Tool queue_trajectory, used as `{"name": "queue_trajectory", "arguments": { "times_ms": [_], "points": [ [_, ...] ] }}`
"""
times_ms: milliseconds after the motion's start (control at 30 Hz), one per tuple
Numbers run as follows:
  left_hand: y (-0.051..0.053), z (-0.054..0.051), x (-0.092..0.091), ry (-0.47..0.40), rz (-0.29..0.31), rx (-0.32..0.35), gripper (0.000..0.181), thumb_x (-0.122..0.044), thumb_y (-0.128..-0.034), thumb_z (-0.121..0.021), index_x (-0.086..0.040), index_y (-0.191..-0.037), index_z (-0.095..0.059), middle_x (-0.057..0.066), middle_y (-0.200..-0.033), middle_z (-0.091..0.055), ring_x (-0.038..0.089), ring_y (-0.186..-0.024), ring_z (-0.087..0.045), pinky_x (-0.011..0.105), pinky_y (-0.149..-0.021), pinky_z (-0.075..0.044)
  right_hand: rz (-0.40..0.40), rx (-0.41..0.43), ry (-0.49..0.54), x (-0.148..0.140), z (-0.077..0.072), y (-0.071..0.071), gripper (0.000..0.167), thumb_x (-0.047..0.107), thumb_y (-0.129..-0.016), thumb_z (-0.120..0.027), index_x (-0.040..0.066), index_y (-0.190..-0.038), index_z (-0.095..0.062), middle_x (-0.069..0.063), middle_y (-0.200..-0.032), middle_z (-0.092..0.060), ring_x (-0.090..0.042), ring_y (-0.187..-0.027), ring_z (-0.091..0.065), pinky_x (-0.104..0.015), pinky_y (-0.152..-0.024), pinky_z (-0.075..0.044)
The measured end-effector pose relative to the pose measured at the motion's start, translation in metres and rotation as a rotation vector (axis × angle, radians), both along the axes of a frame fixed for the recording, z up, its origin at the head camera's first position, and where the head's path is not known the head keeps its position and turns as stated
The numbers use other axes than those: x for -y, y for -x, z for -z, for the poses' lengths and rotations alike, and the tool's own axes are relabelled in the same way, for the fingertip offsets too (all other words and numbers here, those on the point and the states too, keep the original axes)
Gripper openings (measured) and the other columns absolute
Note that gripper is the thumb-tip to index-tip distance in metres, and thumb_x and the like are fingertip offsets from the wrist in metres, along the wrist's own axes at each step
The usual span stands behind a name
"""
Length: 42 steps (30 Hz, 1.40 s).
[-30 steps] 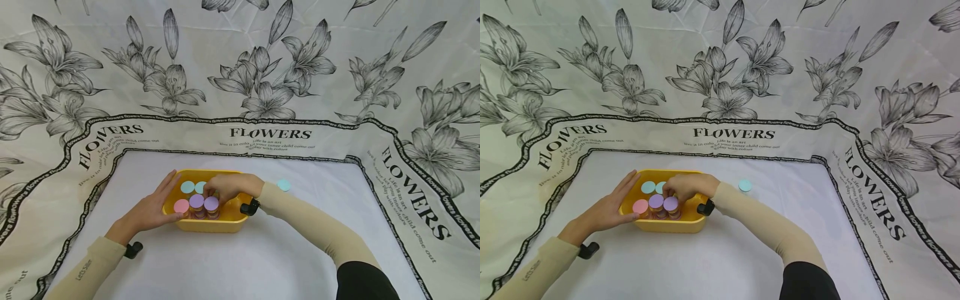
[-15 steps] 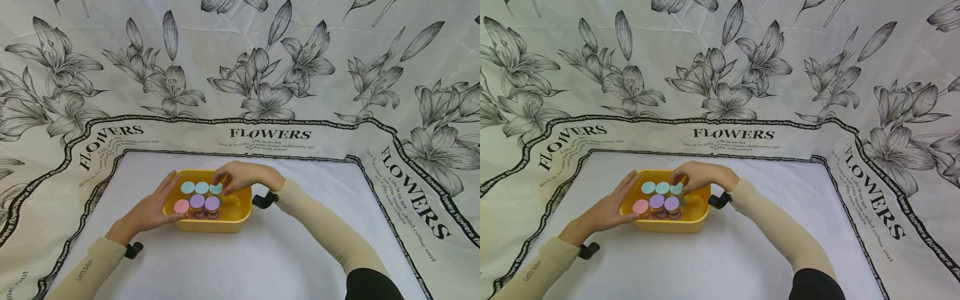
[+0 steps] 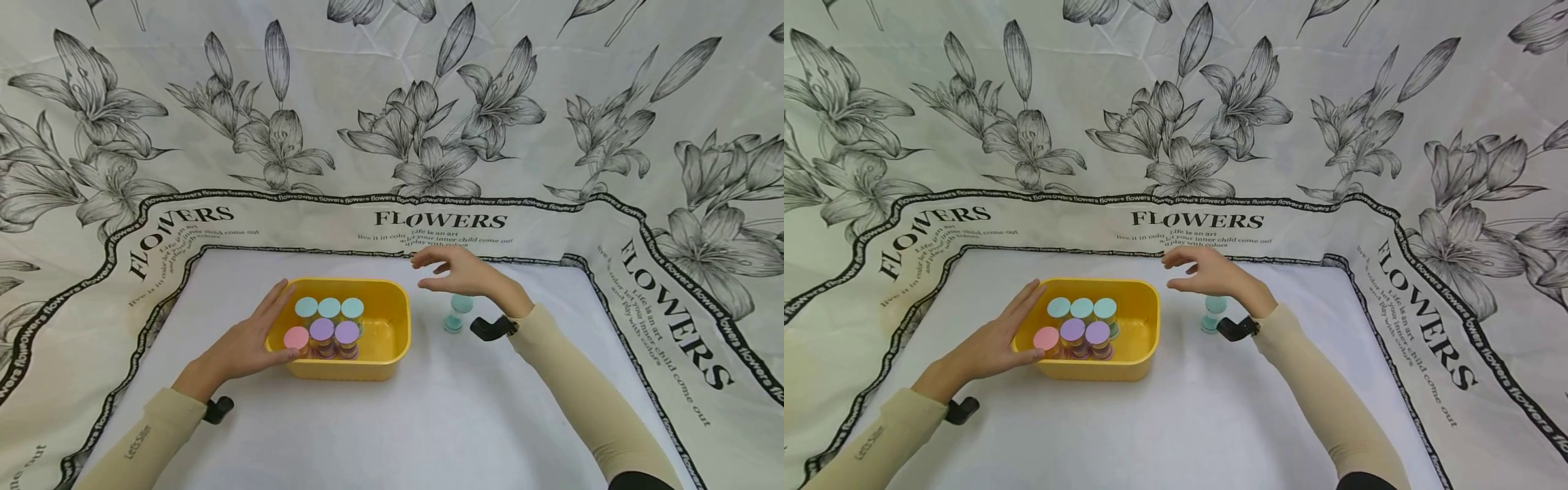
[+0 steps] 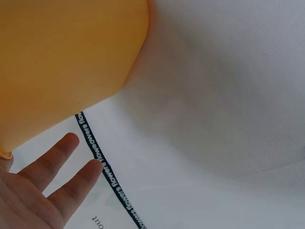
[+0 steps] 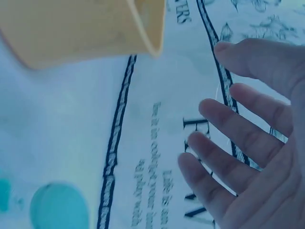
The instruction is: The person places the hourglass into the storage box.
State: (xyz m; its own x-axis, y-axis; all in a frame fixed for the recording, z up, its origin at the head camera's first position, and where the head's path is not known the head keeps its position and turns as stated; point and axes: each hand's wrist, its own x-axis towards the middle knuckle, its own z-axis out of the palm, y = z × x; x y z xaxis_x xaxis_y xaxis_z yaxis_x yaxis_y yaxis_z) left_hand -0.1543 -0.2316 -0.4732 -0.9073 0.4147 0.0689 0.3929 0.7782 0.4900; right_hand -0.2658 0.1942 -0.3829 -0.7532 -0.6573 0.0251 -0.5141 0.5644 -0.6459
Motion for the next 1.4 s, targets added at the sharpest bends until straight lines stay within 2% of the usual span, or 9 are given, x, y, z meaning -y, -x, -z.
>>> {"name": "queue_trajectory", "arguments": {
  "times_ms": [200,300,433,633,800,967,1100,1400],
  "points": [
    [-0.001,0.001,0.001,-0.002,-0.006,-0.001,0.110,-0.053,-0.0848,-0.075,-0.034,-0.167,-0.004,-0.005,-0.175,0.002,0.049,-0.130,-0.057,0.066,-0.086,-0.058,0.142,-0.026,0.018,-0.034,0.017,-0.003,0.057,0.030,-0.091,-0.078,0.010,-0.141,-0.059,-0.012,-0.145,-0.060,-0.033,-0.138,-0.052,-0.053,-0.113,-0.047],
    [-0.002,0.000,0.001,-0.001,-0.010,0.001,0.110,-0.053,-0.0850,-0.075,-0.034,-0.167,-0.004,-0.003,-0.175,0.001,0.049,-0.131,-0.057,0.067,-0.086,-0.057,0.204,-0.012,0.015,-0.047,0.026,-0.005,0.062,0.031,-0.091,-0.078,0.011,-0.145,-0.055,-0.012,-0.153,-0.051,-0.034,-0.146,-0.043,-0.056,-0.116,-0.043],
    [-0.002,0.001,0.001,0.006,-0.007,-0.004,0.110,-0.053,-0.0852,-0.074,-0.033,-0.167,-0.004,-0.001,-0.176,0.000,0.049,-0.130,-0.057,0.065,-0.086,-0.058,0.258,0.023,-0.003,-0.063,0.043,-0.009,0.068,0.032,-0.091,-0.078,0.013,-0.150,-0.049,-0.012,-0.160,-0.044,-0.036,-0.149,-0.039,-0.058,-0.116,-0.041],
    [-0.002,0.001,0.002,-0.002,-0.005,-0.007,0.109,-0.053,-0.0851,-0.075,-0.032,-0.167,-0.005,-0.002,-0.176,0.000,0.048,-0.131,-0.057,0.065,-0.087,-0.058,0.265,0.095,0.017,-0.078,0.070,-0.016,0.076,0.031,-0.090,-0.081,0.009,-0.153,-0.044,-0.014,-0.158,-0.045,-0.041,-0.145,-0.044,-0.057,-0.112,-0.047],
    [-0.002,0.002,0.003,-0.008,-0.004,-0.009,0.109,-0.053,-0.0848,-0.075,-0.033,-0.167,-0.005,-0.002,-0.176,0.000,0.048,-0.131,-0.057,0.066,-0.087,-0.057,0.300,0.161,0.025,-0.080,0.081,-0.022,0.073,0.031,-0.089,-0.082,0.009,-0.149,-0.047,-0.015,-0.156,-0.047,-0.042,-0.137,-0.053,-0.052,-0.101,-0.056],
    [0.000,0.005,0.003,-0.008,0.005,-0.012,0.111,-0.052,-0.0846,-0.075,-0.031,-0.167,-0.005,0.003,-0.175,-0.003,0.049,-0.132,-0.056,0.065,-0.086,-0.058,0.316,0.172,0.001,-0.079,0.089,-0.024,0.067,0.029,-0.088,-0.082,0.006,-0.144,-0.051,-0.016,-0.150,-0.053,-0.042,-0.132,-0.055,-0.051,-0.098,-0.056],
    [0.000,0.006,0.003,-0.006,0.006,-0.014,0.111,-0.053,-0.0846,-0.075,-0.031,-0.167,-0.004,0.004,-0.175,-0.003,0.049,-0.133,-0.055,0.065,-0.086,-0.058,0.310,0.158,-0.010,-0.078,0.092,-0.027,0.060,0.029,-0.088,-0.081,0.005,-0.136,-0.055,-0.015,-0.137,-0.061,-0.038,-0.124,-0.061,-0.049,-0.095,-0.057],
    [-0.001,0.005,0.003,-0.007,0.006,-0.014,0.111,-0.053,-0.0849,-0.075,-0.032,-0.167,-0.004,0.003,-0.175,-0.003,0.048,-0.133,-0.055,0.066,-0.087,-0.057,0.302,0.144,0.013,-0.077,0.091,-0.029,0.047,0.024,-0.088,-0.081,0.006,-0.125,-0.059,-0.012,-0.123,-0.067,-0.036,-0.117,-0.065,-0.045,-0.091,-0.058]
  ]
}}
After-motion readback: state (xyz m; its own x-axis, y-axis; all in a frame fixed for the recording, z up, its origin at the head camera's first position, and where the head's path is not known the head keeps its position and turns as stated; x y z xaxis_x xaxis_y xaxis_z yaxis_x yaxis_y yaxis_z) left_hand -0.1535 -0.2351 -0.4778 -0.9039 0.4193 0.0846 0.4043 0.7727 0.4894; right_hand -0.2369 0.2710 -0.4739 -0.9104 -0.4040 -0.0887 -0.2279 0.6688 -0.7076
